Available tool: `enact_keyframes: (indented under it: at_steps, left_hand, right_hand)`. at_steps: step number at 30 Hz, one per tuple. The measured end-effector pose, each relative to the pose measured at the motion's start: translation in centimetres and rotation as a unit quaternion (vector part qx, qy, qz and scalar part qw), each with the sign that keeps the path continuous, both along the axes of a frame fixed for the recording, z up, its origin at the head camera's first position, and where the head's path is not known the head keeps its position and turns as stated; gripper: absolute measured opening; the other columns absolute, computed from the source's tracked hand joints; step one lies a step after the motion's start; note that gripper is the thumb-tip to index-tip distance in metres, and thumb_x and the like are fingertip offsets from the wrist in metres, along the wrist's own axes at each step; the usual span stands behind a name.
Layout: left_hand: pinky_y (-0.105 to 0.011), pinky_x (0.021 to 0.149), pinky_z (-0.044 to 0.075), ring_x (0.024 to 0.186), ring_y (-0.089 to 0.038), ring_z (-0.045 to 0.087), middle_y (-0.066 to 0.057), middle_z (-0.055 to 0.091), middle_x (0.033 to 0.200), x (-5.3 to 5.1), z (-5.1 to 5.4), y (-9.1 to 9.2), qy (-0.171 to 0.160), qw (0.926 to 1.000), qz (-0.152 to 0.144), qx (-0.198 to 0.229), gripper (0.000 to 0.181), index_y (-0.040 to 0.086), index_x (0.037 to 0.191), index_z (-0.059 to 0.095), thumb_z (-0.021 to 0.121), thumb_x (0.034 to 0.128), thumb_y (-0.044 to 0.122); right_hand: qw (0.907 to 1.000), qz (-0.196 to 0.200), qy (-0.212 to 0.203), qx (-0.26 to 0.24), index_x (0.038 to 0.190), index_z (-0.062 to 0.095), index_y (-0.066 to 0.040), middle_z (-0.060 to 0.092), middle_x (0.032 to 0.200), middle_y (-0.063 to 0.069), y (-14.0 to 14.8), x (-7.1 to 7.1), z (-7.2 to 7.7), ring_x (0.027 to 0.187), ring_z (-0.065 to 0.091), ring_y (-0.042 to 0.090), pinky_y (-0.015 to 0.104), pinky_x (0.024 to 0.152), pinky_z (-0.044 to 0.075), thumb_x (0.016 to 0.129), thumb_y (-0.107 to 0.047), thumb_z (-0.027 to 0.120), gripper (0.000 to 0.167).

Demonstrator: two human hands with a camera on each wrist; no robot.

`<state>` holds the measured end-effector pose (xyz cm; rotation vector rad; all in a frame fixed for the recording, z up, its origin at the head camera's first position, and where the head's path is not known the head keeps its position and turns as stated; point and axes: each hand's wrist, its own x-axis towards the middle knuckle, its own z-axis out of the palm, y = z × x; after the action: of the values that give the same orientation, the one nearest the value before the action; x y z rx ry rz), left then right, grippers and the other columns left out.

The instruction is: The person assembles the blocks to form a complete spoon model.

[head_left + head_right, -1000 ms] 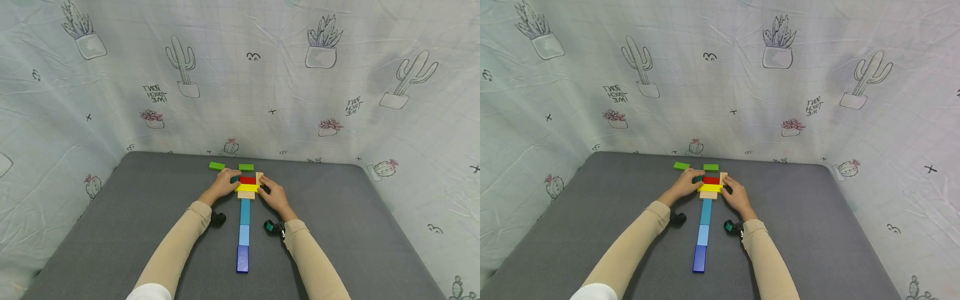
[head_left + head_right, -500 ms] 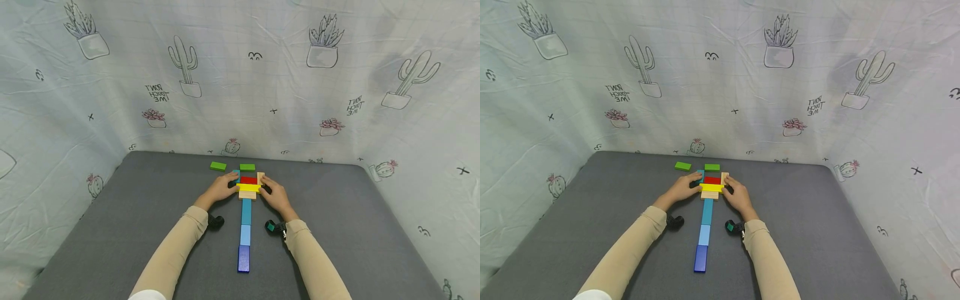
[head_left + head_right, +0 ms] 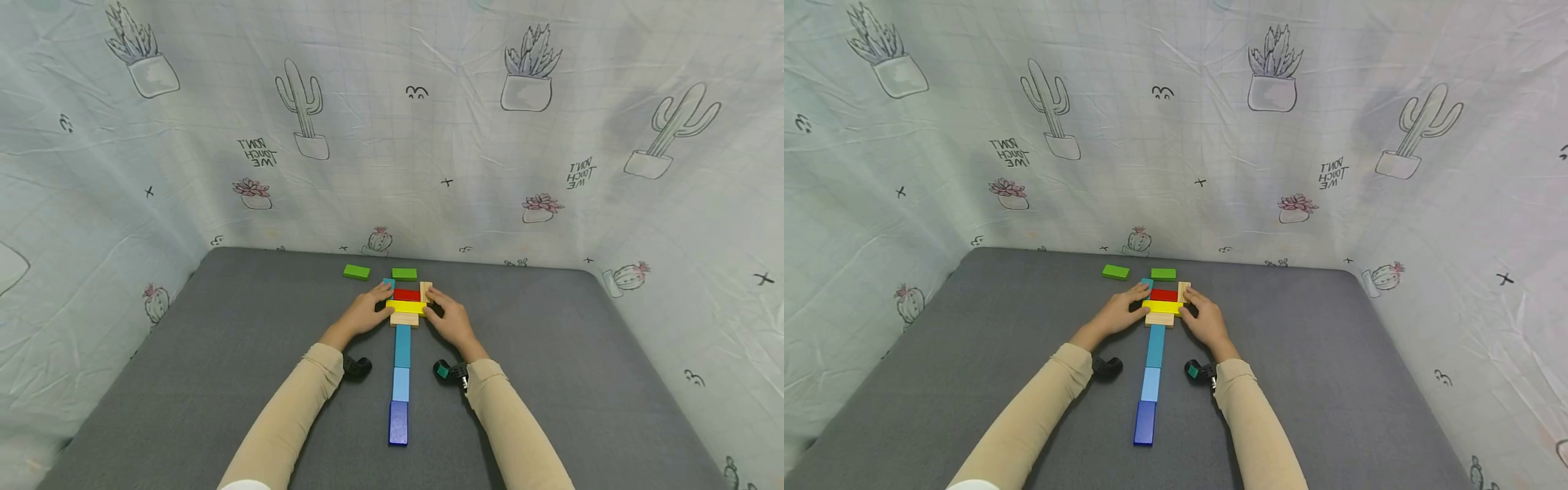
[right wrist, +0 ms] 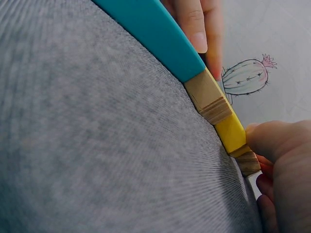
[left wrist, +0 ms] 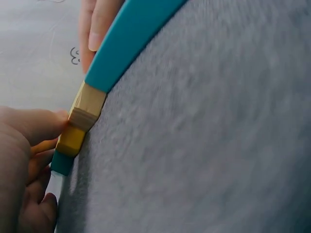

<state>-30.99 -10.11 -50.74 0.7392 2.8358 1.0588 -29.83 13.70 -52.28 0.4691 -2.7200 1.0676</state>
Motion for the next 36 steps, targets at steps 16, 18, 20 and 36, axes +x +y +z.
enact_keyframes:
  at_steps: [16, 18, 20, 36]
  left_hand:
    - [-0.046, 0.117, 0.024, 0.145, -0.021, 0.022, -0.005, 0.030, 0.154, 0.2, -0.6, 0.1, -0.005, 0.9995, 0.010, 0.031, 0.054, 0.006, 0.143, 0.041, 0.056, 0.0964, 0.028]
    - [-0.045, 0.116, 0.024, 0.145, -0.021, 0.021, -0.005, 0.030, 0.154, 0.1, -0.7, 0.1, -0.003, 0.9995, 0.010, 0.029, 0.054, 0.006, 0.143, 0.041, 0.056, 0.0965, 0.028]
    - [-0.045, 0.117, 0.024, 0.145, -0.020, 0.021, -0.005, 0.029, 0.154, 0.1, -0.8, 0.1, -0.002, 0.9995, 0.010, 0.029, 0.054, 0.006, 0.144, 0.041, 0.055, 0.0967, 0.029]
    - [-0.048, 0.115, 0.027, 0.141, -0.025, 0.031, -0.010, 0.038, 0.150, -0.5, -0.8, -1.4, 0.010, 0.9912, 0.056, 0.120, 0.050, 0.004, 0.141, 0.045, 0.058, 0.0954, 0.022]
  right_hand:
    - [1.0000, -0.001, -0.005, 0.000, 0.137, 0.052, -0.008, 0.047, 0.144, 0.005, 0.0, 0.0, -0.1, 0.134, 0.042, 0.030, 0.050, 0.110, 0.034, 0.094, -0.028, 0.060, 0.048]
    - [1.0000, -0.001, -0.004, 0.000, 0.137, 0.052, -0.008, 0.048, 0.144, 0.005, 0.0, 0.0, -0.1, 0.134, 0.042, 0.030, 0.050, 0.110, 0.034, 0.094, -0.028, 0.060, 0.048]
    - [1.0000, -0.002, -0.005, 0.000, 0.137, 0.052, -0.008, 0.048, 0.144, 0.005, 0.0, 0.0, -0.1, 0.134, 0.042, 0.030, 0.050, 0.110, 0.034, 0.094, -0.028, 0.060, 0.048]
    - [1.0000, -0.005, -0.006, 0.005, 0.137, 0.052, -0.008, 0.047, 0.145, 0.004, -0.1, -0.2, -0.3, 0.134, 0.042, 0.029, 0.050, 0.110, 0.034, 0.094, -0.028, 0.059, 0.048]
